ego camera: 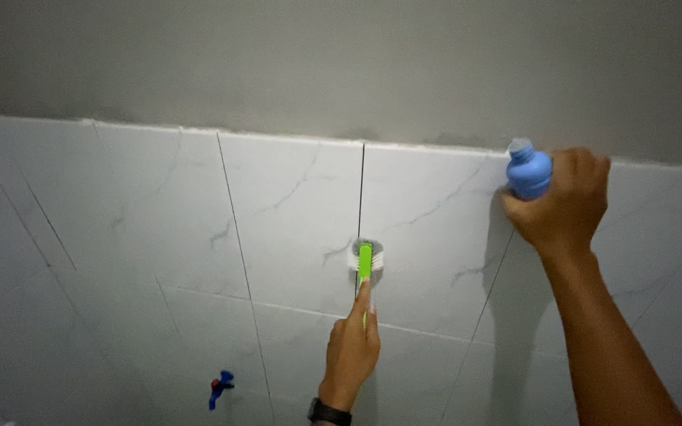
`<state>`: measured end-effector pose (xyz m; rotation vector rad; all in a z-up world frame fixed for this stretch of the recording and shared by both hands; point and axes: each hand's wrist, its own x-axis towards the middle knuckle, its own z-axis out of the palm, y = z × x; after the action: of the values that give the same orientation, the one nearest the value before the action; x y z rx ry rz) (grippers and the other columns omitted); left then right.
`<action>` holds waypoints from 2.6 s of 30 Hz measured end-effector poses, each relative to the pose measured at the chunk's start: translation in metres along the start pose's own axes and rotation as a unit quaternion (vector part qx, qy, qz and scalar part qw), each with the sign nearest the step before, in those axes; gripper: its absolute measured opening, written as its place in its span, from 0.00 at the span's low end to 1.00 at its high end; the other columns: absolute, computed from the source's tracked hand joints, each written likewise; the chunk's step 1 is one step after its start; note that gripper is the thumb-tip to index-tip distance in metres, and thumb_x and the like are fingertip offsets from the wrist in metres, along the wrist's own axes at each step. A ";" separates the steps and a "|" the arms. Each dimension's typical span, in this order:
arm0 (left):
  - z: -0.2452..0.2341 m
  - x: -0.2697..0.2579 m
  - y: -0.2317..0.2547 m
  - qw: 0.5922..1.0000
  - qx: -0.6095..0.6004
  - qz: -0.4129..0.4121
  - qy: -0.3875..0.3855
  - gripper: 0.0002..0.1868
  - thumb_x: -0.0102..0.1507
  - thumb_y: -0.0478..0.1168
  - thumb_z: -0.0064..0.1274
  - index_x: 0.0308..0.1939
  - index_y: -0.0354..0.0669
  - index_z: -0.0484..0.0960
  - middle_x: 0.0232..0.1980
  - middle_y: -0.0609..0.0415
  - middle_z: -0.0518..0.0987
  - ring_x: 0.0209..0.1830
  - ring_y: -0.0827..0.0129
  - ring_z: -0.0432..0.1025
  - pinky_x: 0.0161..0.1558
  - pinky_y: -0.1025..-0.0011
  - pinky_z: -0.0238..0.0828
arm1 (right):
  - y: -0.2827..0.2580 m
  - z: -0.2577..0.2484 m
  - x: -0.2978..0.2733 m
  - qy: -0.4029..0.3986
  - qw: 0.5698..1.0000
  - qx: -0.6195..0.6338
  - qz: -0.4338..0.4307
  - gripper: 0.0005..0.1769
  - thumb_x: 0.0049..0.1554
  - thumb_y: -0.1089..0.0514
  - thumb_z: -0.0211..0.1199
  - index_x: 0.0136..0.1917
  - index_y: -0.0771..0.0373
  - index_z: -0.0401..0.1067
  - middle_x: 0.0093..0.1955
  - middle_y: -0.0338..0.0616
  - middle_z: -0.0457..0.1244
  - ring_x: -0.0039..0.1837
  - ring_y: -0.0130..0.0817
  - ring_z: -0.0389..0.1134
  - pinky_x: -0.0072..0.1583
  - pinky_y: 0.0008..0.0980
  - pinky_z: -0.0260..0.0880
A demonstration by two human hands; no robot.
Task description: Scrubbing bathroom wall tiles using a cleaning solution and a brush.
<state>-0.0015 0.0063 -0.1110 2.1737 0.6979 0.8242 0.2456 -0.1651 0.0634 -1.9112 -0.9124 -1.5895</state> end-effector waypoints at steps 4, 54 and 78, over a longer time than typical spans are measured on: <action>-0.036 0.041 0.040 0.990 0.029 0.120 0.071 0.30 0.71 0.42 0.40 0.78 0.47 0.55 0.15 0.63 0.65 0.10 0.76 0.58 0.14 0.70 0.57 | -0.011 -0.012 0.007 -0.047 0.998 0.024 0.046 0.36 0.42 0.50 0.81 0.58 0.63 0.67 0.57 0.50 0.59 0.61 0.48 0.60 0.52 0.48 0.67; -0.005 0.010 0.018 0.996 0.042 0.080 -0.012 0.32 0.71 0.41 0.41 0.79 0.52 0.52 0.16 0.57 0.71 0.11 0.71 0.63 0.15 0.65 0.62 | 0.014 -0.026 0.016 -0.135 0.986 -0.069 0.069 0.39 0.39 0.44 0.78 0.59 0.61 0.71 0.55 0.50 0.63 0.56 0.47 0.65 0.54 0.48 0.65; 0.031 0.010 0.032 0.988 0.117 0.100 0.030 0.36 0.69 0.39 0.45 0.79 0.47 0.49 0.15 0.62 0.68 0.10 0.76 0.59 0.12 0.71 0.55 | 0.027 -0.022 -0.006 -0.007 0.999 0.041 -0.008 0.39 0.41 0.50 0.80 0.62 0.61 0.68 0.61 0.49 0.61 0.64 0.47 0.61 0.65 0.48 0.62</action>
<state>0.0342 -0.0189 -0.1005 2.4706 0.6405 0.9540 0.2516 -0.1999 0.0634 -1.8653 -0.9860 -1.5265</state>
